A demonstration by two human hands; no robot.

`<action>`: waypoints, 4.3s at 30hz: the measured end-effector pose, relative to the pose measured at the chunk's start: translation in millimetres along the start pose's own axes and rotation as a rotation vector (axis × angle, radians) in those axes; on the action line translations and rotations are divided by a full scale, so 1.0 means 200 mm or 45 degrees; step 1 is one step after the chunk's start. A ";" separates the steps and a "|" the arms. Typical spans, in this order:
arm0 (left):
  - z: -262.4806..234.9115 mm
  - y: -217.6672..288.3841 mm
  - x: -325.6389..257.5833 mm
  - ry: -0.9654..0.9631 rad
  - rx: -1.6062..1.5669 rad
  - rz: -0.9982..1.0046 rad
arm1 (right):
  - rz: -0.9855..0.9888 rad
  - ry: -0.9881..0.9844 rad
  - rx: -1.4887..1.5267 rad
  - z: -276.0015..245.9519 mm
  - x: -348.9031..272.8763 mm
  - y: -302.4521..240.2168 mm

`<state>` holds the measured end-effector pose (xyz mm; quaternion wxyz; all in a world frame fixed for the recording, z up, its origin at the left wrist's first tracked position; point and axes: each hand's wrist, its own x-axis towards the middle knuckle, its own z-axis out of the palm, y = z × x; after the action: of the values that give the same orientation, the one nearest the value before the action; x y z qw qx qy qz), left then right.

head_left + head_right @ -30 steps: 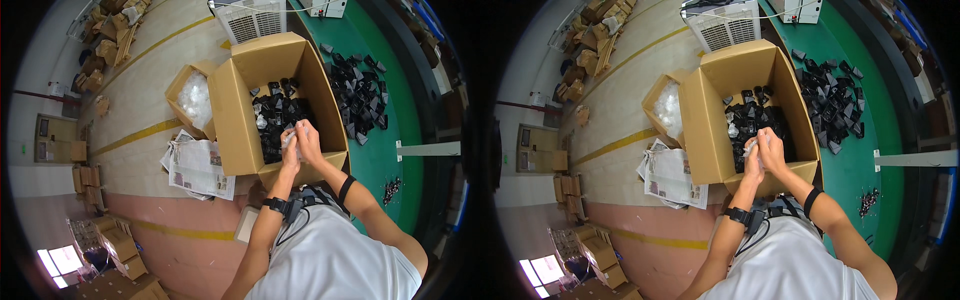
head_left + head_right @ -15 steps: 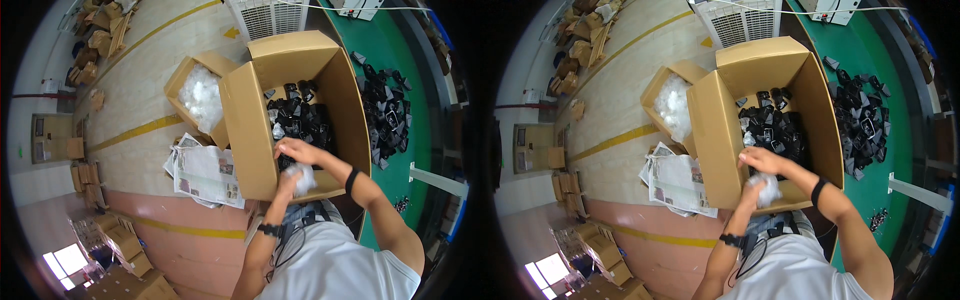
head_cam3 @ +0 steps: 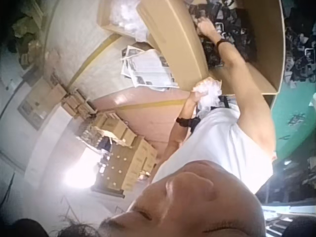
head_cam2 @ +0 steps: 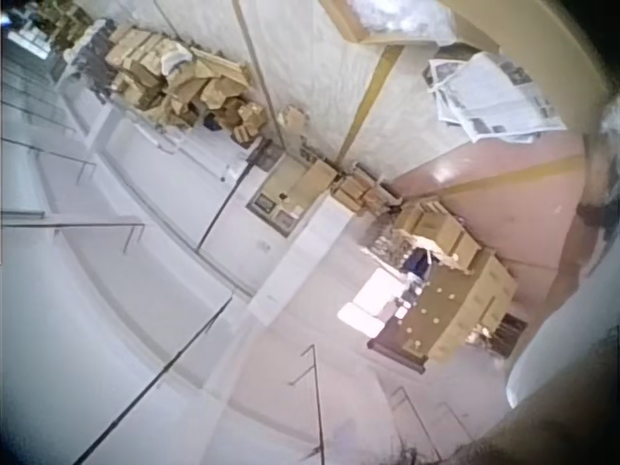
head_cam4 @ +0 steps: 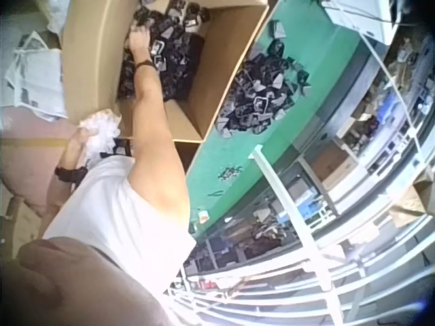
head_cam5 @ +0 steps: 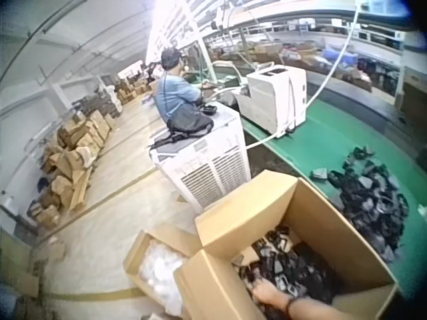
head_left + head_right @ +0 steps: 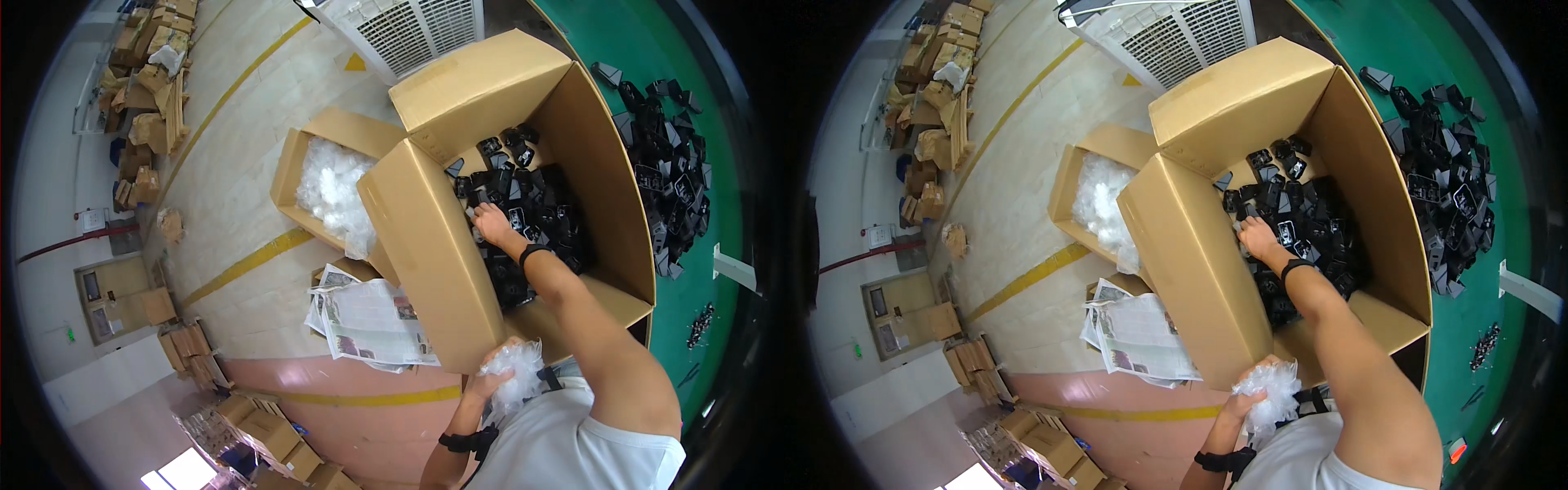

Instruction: The person unpacks small black plastic housings from a cardboard box and assembles them with small circuit boards on a green workbench. They handle the components one at a time, inserting the boards into the housings and placing the finished units on the table.

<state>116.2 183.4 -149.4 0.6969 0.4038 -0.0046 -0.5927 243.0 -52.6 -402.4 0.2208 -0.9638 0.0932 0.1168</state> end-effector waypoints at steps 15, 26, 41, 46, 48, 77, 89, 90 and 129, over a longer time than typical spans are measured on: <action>0.18 0.12 0.31 -0.057 -0.157 0.309 | -0.107 0.407 1.945 -1.34 -1.14 -0.16; 0.63 -0.12 0.41 0.067 -0.001 -0.077 | 0.298 0.636 2.250 -1.37 -1.98 0.01; 0.96 -0.24 0.50 -0.043 0.235 0.062 | 0.206 0.785 2.390 -1.36 -2.50 0.25; 0.97 -0.28 0.61 -0.775 0.283 -0.018 | -0.035 0.687 2.248 -1.27 -2.66 0.24; 1.05 -0.33 0.63 -0.883 0.204 -0.115 | -0.156 0.913 2.308 -1.21 -2.66 0.23; 1.89 -0.44 0.58 -0.886 1.132 0.382 | 0.859 1.920 1.389 -1.19 -3.47 0.40; 1.96 -0.62 0.49 -1.148 1.281 0.400 | 0.573 1.685 1.600 -1.25 -3.09 0.40; 1.94 -0.62 0.50 -1.091 1.291 0.400 | 0.570 1.648 1.662 -1.23 -3.09 0.40; 1.65 -0.68 0.49 -0.506 2.433 0.970 | 0.612 0.889 2.173 -1.13 -2.96 0.37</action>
<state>-126.7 -77.6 -50.6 0.2149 0.6536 -0.7122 -0.1393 -299.0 -143.0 -77.2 0.7796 -0.4131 0.4032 -0.2428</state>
